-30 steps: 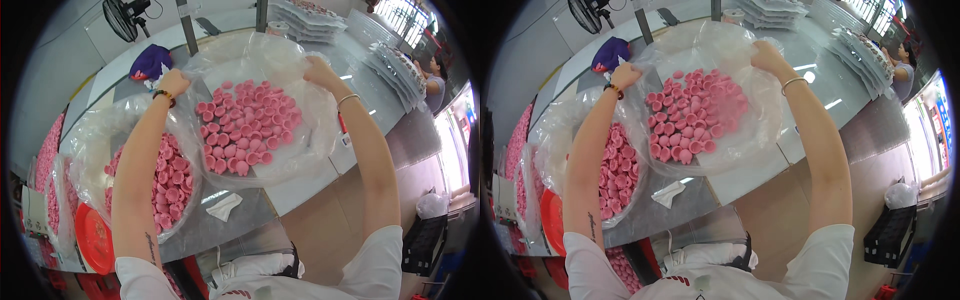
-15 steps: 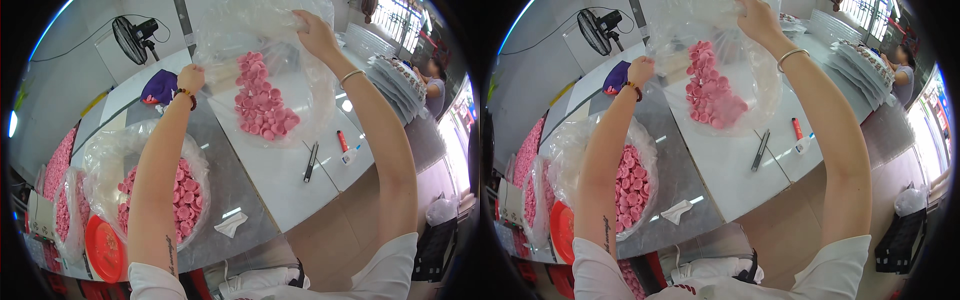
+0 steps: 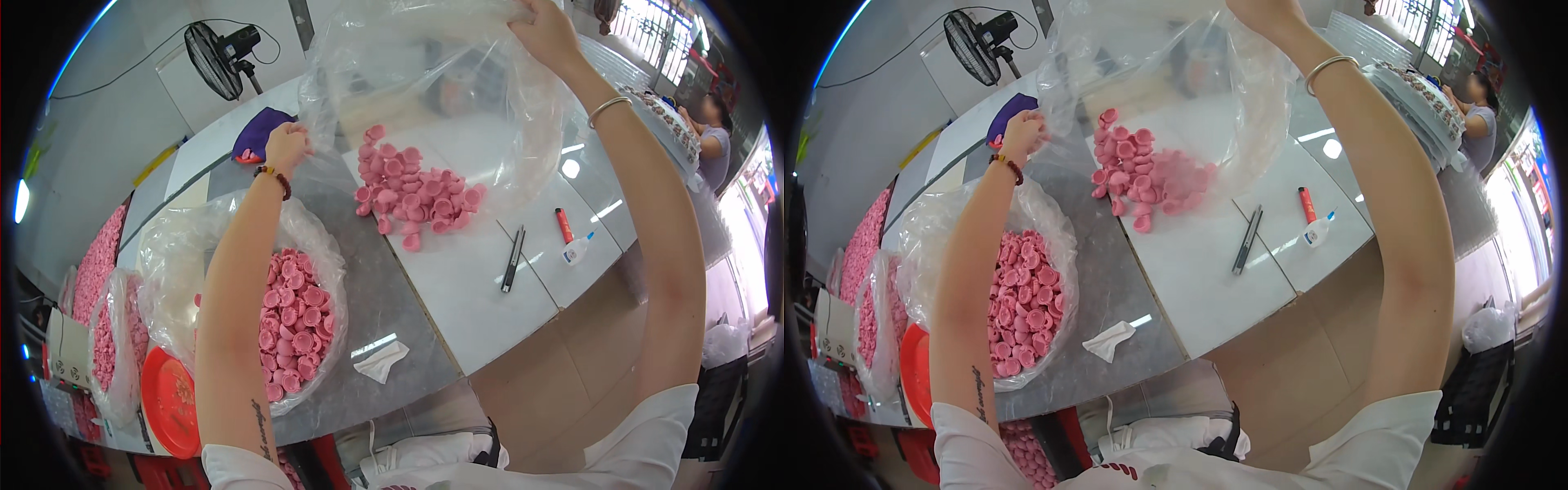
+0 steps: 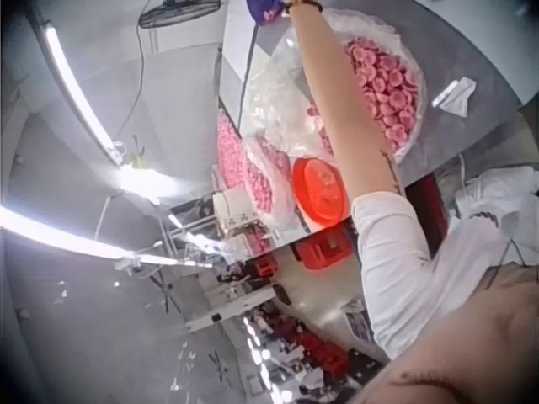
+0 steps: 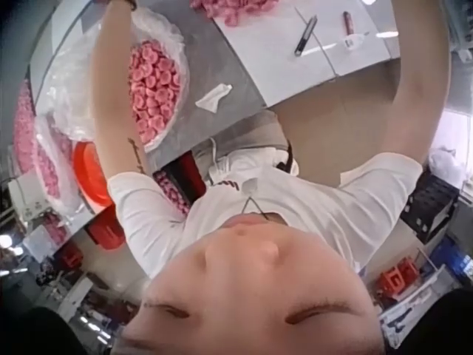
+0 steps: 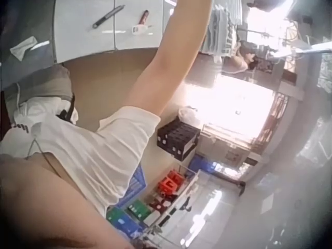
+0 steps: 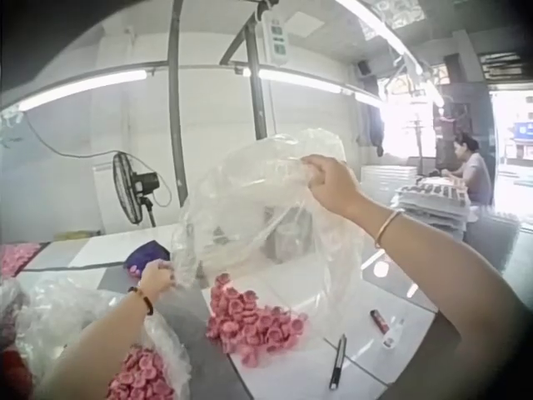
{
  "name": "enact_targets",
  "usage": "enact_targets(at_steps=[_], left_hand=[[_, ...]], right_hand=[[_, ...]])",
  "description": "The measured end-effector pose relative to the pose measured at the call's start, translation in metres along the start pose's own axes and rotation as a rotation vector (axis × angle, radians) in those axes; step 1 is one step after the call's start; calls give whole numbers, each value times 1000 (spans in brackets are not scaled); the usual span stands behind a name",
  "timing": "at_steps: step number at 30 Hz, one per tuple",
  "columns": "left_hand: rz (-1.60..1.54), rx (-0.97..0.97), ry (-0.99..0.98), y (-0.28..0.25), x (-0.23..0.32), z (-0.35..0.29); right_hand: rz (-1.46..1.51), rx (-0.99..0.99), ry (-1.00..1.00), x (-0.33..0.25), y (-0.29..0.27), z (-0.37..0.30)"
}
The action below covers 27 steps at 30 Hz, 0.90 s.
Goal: Applying glue to small pink plastic components and assembling them at a factory workbench.
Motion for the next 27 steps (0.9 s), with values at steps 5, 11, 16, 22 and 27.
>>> enact_targets(at_steps=[5,11,16,22,27], left_hand=[[44,-7,-74,-22,8,-24],[53,-56,-61,-44,18,-39],[85,-32,-45,-55,25,-54],[32,-27,8,-68,35,-65],[33,-31,48,-76,47,-78]], right_hand=[[-40,-36,1,13,-8,12],[-18,-44,13,-9,-23,28],[-61,-48,0,-14,-29,33],[-98,-70,43,-32,-47,42],[-125,-33,15,-43,-62,48]])
Point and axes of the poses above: each hand's wrist, its own z-axis towards the middle knuckle, its own y-axis out of the palm, x = y × z, the point moved 2 cm from there along z, towards the middle knuckle, and after that the axes turned 7 degrees about -y, right-handed, at the moved point
